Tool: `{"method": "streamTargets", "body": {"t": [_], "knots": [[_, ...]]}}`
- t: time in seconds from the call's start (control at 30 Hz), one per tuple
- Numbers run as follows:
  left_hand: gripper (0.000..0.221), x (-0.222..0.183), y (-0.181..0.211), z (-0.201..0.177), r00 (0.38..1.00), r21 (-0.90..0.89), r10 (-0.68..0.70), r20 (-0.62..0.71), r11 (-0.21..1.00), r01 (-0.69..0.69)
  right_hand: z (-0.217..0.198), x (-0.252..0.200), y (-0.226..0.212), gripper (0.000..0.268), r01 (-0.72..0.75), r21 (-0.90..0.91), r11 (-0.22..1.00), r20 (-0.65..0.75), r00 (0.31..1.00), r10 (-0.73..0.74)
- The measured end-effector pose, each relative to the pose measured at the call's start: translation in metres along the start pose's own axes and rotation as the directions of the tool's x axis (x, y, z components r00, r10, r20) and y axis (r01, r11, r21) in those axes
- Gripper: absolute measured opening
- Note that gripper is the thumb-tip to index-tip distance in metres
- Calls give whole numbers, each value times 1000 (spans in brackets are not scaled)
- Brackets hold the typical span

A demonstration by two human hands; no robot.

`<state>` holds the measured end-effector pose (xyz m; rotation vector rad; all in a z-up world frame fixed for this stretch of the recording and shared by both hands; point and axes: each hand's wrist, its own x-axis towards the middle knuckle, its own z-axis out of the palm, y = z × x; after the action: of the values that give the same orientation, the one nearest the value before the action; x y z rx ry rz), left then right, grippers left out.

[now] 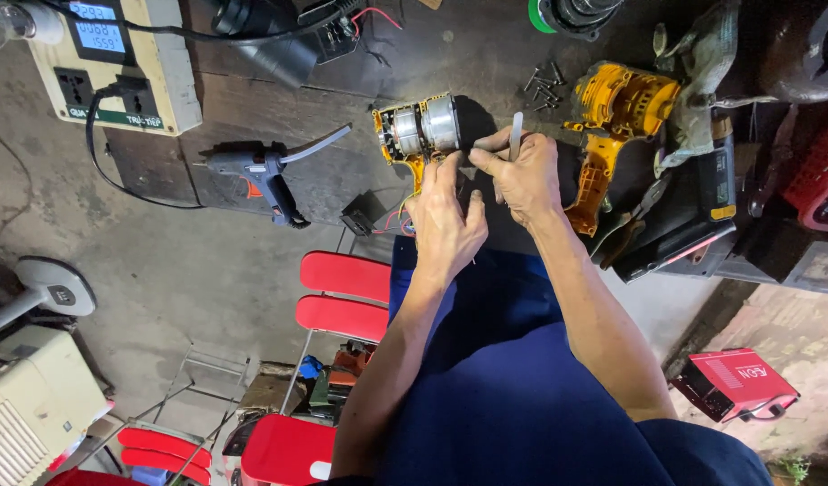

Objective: Repairing and assembling the internal components of a cordless power drill using a hot glue gun.

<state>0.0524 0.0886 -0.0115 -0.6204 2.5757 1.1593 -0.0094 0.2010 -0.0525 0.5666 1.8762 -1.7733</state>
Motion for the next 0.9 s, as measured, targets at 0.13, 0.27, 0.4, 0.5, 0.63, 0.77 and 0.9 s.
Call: {"method": "streamTargets", "body": {"t": [0.13, 0.27, 0.4, 0.5, 0.63, 0.77, 0.9], "knots": [[61, -1, -2, -3, 998, -48, -40, 58, 998, 43, 2, 0, 0, 20, -4, 3, 1000, -18, 1000, 4], [63, -1, -2, -3, 996, -26, -16, 88, 999, 19, 1, 4, 6, 21, 4, -9, 1000, -15, 1000, -4], [73, -4, 2, -8, 985, 8, 5, 171, 1000, -7, 0, 0, 4, 20, 2, -8, 1000, -18, 1000, -2], [68, -10, -2, -7, 988, -185, 151, 15, 972, -146, -2, -1, 4, 22, 6, 1, 1000, 4, 1000, -6], [46, -21, 2, -38, 953, -246, 218, -210, 932, -267, -3, 0, 8, 23, 44, -32, 998, 7, 999, -44], [28, -44, -11, -70, 960, -301, 52, -276, 944, -137, -6, 4, 13, 23, 42, -19, 999, 27, 999, -41], [21, -69, -48, -72, 924, -402, -204, -324, 914, 60, -6, 6, 12, 24, 17, -22, 1000, 16, 1000, -17]]}}
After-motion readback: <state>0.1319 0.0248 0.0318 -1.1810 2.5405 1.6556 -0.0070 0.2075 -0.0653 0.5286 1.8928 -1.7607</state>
